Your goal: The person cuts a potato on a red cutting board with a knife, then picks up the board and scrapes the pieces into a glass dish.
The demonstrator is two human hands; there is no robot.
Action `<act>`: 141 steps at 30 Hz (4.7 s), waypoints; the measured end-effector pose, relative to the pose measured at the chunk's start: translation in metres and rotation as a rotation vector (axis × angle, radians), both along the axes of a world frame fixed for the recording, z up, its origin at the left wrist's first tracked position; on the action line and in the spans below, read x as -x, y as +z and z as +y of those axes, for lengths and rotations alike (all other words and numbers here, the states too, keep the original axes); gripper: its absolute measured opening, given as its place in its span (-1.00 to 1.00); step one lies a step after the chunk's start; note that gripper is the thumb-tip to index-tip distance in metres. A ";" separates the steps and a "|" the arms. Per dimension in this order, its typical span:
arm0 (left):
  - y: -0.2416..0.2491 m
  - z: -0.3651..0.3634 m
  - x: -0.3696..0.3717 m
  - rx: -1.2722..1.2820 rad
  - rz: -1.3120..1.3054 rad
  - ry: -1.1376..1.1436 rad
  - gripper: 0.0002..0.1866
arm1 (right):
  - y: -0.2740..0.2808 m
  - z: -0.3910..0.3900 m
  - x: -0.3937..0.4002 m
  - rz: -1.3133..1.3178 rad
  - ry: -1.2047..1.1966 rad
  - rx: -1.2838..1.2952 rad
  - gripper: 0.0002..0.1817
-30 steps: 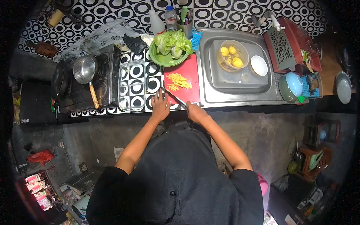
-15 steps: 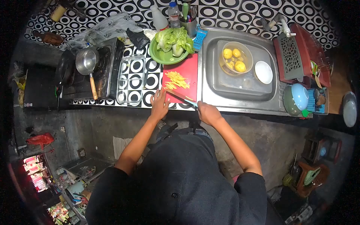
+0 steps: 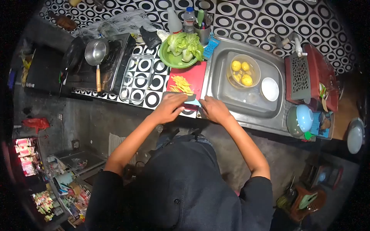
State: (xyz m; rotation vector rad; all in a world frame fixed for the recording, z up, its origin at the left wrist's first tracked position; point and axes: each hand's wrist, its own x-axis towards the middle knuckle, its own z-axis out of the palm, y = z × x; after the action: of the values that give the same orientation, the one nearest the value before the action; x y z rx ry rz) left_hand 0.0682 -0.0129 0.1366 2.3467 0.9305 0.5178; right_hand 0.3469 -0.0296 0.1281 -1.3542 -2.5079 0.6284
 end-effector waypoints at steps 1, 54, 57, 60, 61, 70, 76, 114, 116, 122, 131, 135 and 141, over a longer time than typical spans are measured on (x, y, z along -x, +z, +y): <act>0.001 0.001 -0.006 0.061 0.063 -0.022 -0.48 | 0.004 0.004 0.001 0.001 0.028 -0.007 -0.67; -0.138 0.061 0.029 0.679 0.116 1.156 -0.39 | -0.136 -0.023 0.032 0.979 -0.800 0.400 -0.85; -0.145 0.064 0.033 0.740 -0.001 1.163 -0.33 | -0.137 -0.024 0.031 0.978 -0.794 0.396 -0.86; -0.173 0.072 0.043 0.796 -0.098 1.157 -0.30 | -0.141 -0.024 0.031 1.001 -0.786 0.391 -0.87; -0.163 0.070 0.039 0.803 -0.138 1.161 -0.32 | -0.140 -0.024 0.031 1.002 -0.794 0.402 -0.87; -0.124 0.038 0.028 0.875 -0.441 1.031 -0.73 | -0.136 -0.034 0.030 1.019 -0.813 0.451 -0.90; -0.129 0.016 0.047 0.998 -0.523 0.972 -0.76 | -0.127 -0.055 0.026 0.977 -0.813 0.384 -0.90; -0.023 -0.170 0.061 0.904 -1.015 0.457 -0.85 | 0.004 -0.184 0.107 1.406 -1.134 0.188 -0.76; -0.018 -0.174 0.051 0.882 -1.023 0.372 -0.78 | 0.008 -0.182 0.091 1.420 -1.115 0.202 -0.74; 0.014 -0.169 0.015 0.931 -1.107 0.185 -0.56 | 0.012 -0.179 0.024 1.444 -1.050 0.184 -0.73; 0.018 -0.114 -0.052 1.179 -1.419 0.156 -0.27 | 0.020 -0.188 -0.124 1.404 -0.951 0.314 -0.74; 0.040 -0.101 -0.083 1.338 -1.290 0.074 -0.10 | 0.023 -0.182 -0.194 1.345 -0.869 0.377 -0.74; 0.054 -0.084 -0.113 1.419 -0.895 0.033 -0.36 | 0.036 -0.152 -0.264 1.137 -0.798 0.464 -0.72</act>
State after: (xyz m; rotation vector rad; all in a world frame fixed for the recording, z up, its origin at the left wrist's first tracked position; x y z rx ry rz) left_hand 0.1810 -0.0970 0.1904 0.6843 0.5342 0.5474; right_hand 0.6113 -0.1816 0.1637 -1.3660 -0.8777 1.3001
